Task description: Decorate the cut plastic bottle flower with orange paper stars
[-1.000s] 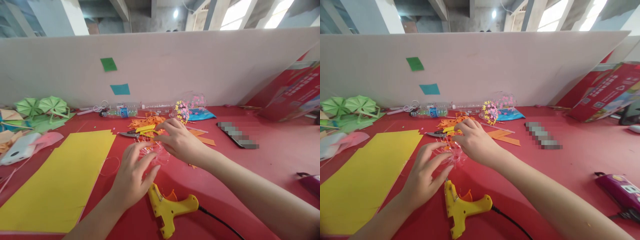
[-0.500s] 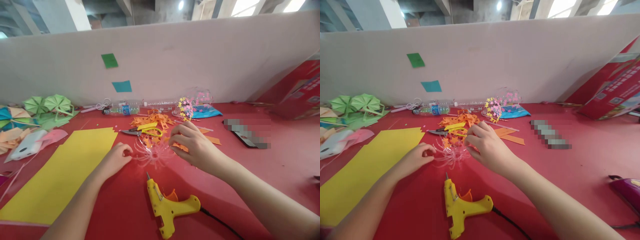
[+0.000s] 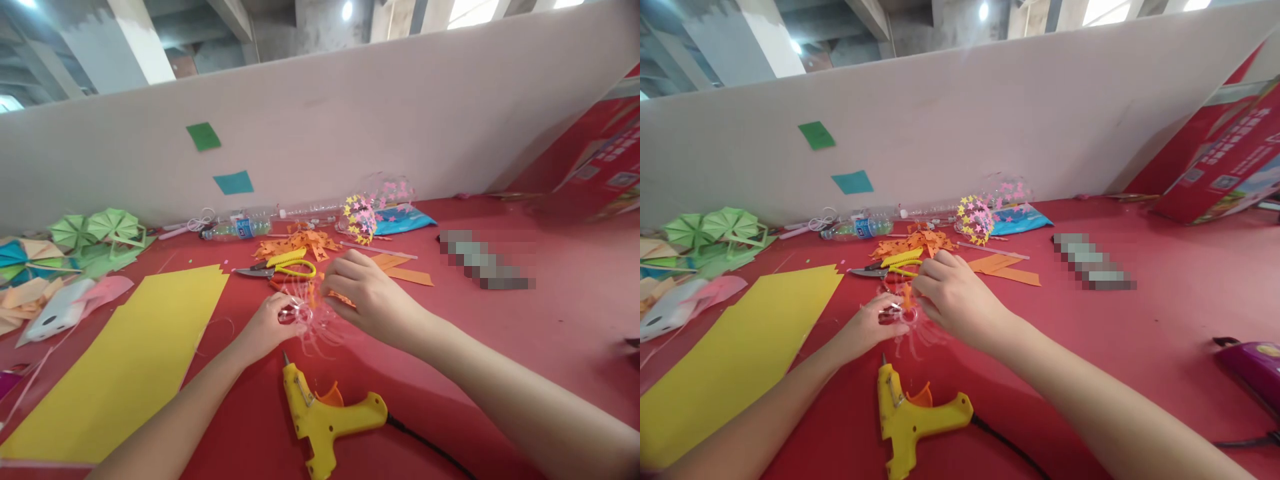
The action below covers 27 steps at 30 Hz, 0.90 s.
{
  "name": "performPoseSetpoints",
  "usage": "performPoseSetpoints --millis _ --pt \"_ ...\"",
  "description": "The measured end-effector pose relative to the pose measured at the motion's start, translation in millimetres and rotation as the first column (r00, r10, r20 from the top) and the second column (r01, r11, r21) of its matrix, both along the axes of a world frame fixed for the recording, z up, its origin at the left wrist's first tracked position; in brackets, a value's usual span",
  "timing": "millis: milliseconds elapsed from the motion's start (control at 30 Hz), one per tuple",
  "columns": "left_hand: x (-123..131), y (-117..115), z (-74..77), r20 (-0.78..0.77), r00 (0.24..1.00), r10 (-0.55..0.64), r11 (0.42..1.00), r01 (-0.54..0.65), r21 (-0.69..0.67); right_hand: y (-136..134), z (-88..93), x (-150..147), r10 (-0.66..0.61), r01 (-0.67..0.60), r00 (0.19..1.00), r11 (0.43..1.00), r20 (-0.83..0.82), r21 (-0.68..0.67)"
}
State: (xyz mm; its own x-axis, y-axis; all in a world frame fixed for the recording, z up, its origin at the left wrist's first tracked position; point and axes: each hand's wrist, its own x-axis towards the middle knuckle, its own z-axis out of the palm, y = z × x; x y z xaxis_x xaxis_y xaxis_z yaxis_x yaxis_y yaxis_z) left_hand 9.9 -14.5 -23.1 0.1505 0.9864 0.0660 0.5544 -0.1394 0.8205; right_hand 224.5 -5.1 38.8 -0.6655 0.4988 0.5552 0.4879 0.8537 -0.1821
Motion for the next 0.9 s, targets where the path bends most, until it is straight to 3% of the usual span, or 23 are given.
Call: performPoseSetpoints --millis 167,367,533,633,767,900 --pt "8.4 5.4 -3.2 0.005 1.0 -0.006 1.0 0.006 -0.011 -1.7 -0.2 -0.5 -0.023 0.022 1.0 0.999 0.02 0.036" --pt "1.2 0.7 9.4 0.127 0.989 0.078 0.994 -0.068 -0.082 -12.1 9.3 -0.8 -0.005 0.007 0.998 0.999 -0.057 0.033" --pt "-3.5 -7.5 14.9 0.272 0.954 0.125 0.989 -0.099 -0.108 -22.1 16.3 0.0 0.097 -0.121 0.985 0.979 -0.145 -0.163" --pt "-4.0 -9.9 15.0 0.364 0.924 0.119 0.99 -0.08 -0.119 -27.9 19.2 -0.3 0.096 -0.134 0.984 0.954 -0.15 -0.267" --pt "-4.4 -12.2 16.9 0.435 0.896 0.088 0.991 -0.034 -0.13 -34.1 20.7 -2.8 0.075 -0.102 0.99 0.965 -0.118 -0.24" --pt "-2.6 -14.1 18.3 0.483 0.867 0.126 0.988 -0.069 -0.135 -34.9 18.6 -6.6 0.042 -0.052 0.998 0.977 -0.054 -0.206"
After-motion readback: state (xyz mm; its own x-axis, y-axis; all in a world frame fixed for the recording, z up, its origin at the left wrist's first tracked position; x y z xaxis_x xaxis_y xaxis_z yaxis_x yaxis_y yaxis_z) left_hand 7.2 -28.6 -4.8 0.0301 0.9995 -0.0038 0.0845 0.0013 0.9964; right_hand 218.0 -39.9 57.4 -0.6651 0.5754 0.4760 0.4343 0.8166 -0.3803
